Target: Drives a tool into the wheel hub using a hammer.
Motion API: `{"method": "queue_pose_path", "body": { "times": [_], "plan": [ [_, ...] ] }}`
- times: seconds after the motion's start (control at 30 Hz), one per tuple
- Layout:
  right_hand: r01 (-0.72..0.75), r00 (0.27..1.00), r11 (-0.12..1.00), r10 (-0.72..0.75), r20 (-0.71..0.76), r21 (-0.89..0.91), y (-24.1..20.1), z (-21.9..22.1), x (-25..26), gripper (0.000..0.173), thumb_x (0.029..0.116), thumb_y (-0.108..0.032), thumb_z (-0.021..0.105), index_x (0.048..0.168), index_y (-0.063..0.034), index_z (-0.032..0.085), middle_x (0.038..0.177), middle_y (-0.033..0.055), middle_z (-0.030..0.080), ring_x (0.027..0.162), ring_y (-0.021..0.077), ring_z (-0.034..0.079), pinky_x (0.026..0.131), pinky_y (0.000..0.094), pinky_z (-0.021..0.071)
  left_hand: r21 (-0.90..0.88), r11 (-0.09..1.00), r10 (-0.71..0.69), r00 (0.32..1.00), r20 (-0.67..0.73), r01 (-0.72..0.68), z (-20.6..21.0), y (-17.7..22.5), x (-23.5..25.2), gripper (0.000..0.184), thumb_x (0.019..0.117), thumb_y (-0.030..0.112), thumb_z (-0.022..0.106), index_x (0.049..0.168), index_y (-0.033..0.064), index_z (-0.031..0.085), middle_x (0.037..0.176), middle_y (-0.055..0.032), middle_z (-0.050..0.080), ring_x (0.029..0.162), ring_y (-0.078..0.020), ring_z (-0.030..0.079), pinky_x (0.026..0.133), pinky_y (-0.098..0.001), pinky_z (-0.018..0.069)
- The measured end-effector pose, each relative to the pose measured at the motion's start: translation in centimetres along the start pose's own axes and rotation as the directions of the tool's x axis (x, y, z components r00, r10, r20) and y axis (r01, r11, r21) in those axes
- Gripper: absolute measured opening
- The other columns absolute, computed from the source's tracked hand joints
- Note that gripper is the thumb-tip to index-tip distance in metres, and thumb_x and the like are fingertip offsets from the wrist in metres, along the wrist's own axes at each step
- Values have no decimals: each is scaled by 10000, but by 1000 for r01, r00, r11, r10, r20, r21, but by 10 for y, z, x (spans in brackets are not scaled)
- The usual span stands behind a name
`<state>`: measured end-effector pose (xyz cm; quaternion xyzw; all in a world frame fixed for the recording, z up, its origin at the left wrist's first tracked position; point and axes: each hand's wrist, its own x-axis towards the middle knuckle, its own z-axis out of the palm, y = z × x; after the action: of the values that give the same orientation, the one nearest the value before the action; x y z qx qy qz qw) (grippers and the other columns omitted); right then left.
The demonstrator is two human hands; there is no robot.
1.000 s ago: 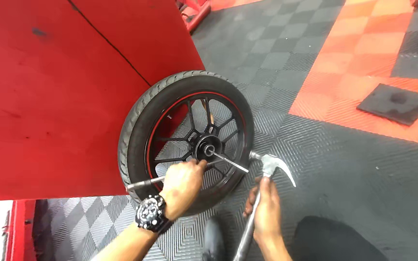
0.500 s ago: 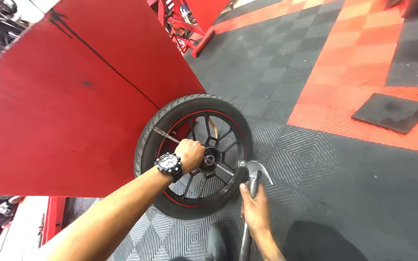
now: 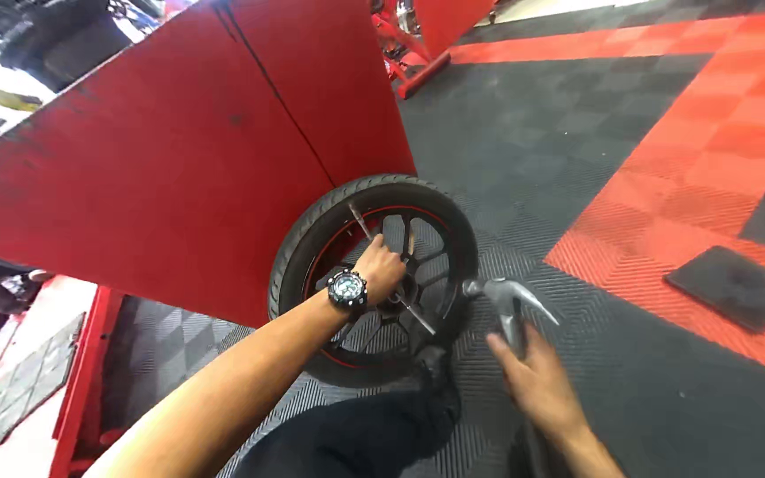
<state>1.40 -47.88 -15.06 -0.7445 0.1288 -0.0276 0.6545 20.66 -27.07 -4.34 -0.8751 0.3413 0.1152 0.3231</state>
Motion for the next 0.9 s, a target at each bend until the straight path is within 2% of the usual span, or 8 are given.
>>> {"method": "queue_pose_path", "body": {
  "times": [0.13, 0.33, 0.47, 0.57, 0.63, 0.77, 0.83, 0.9],
  "plan": [
    [264, 965, 918, -254, 70, -297, 6, -5, 19, 532, 957, -578, 592, 1239, -135, 672, 866, -41, 710, 756, 68, 681, 683, 355, 600, 23, 995, 98, 983, -157, -96, -19, -33, -9, 181, 850, 96, 744, 1028, 65, 727, 971, -127, 720, 1018, -344, 669, 1112, -584, 379],
    [434, 886, 848, -340, 316, -305, 35, 7, 32, 404, 987, -407, 666, 1196, -62, 679, 900, 77, 752, 767, 171, 731, 683, 431, 616, 96, 949, 314, 869, -384, -300, -21, -86, -34, 100, 926, 29, 666, 1005, 83, 699, 916, -98, 679, 1040, -345, 633, 1226, -674, 191],
    [442, 855, 859, -314, 413, -260, 49, 11, 37, 407, 981, -373, 684, 1206, -34, 659, 898, 99, 757, 765, 178, 736, 672, 402, 610, -30, 949, 268, 852, -450, -314, -12, -102, -38, 190, 975, 162, 582, 1094, 142, 728, 870, -50, 679, 925, -303, 647, 1064, -625, 390],
    [478, 828, 852, -355, 434, -214, 59, 8, 40, 391, 983, -353, 684, 1206, -33, 652, 914, 103, 755, 789, 147, 731, 695, 347, 606, -248, 913, 162, 844, -511, -325, -9, -110, -47, 275, 998, 264, 570, 1190, 149, 731, 859, 0, 675, 793, -196, 621, 729, -419, 496],
    [496, 819, 842, -372, 437, -211, 62, 3, 42, 375, 987, -353, 668, 1205, -49, 646, 905, 93, 745, 781, 144, 722, 679, 339, 598, -422, 850, 52, 848, -528, -315, -11, -111, -54, 289, 974, 290, 637, 1233, 184, 711, 963, 74, 694, 804, -57, 651, 687, -272, 563],
    [556, 800, 800, -442, 406, -225, 70, -7, 40, 409, 999, -412, 644, 1212, -63, 632, 872, 81, 733, 755, 132, 711, 657, 317, 586, -899, 366, -344, 863, -371, -241, -4, -101, -56, 450, 897, 261, 741, 1314, 123, 641, 969, 24, 726, 761, -111, 695, 639, -246, 613],
    [579, 792, 779, -468, 392, -241, 67, -10, 39, 401, 989, -408, 659, 1192, -63, 626, 852, 84, 728, 734, 134, 703, 653, 305, 577, -953, 29, -440, 853, -282, -301, 13, -89, -55, 464, 939, 411, 689, 1310, 140, 627, 1023, -8, 710, 851, -142, 703, 751, -297, 628],
    [567, 800, 780, -444, 404, -265, 62, -13, 38, 379, 986, -385, 666, 1181, -63, 623, 866, 94, 726, 742, 152, 704, 657, 317, 579, -856, -259, -445, 842, -305, -447, 34, -64, -50, 374, 998, 481, 621, 1120, 137, 698, 939, -18, 690, 871, -160, 671, 856, -355, 585]
  ]
}}
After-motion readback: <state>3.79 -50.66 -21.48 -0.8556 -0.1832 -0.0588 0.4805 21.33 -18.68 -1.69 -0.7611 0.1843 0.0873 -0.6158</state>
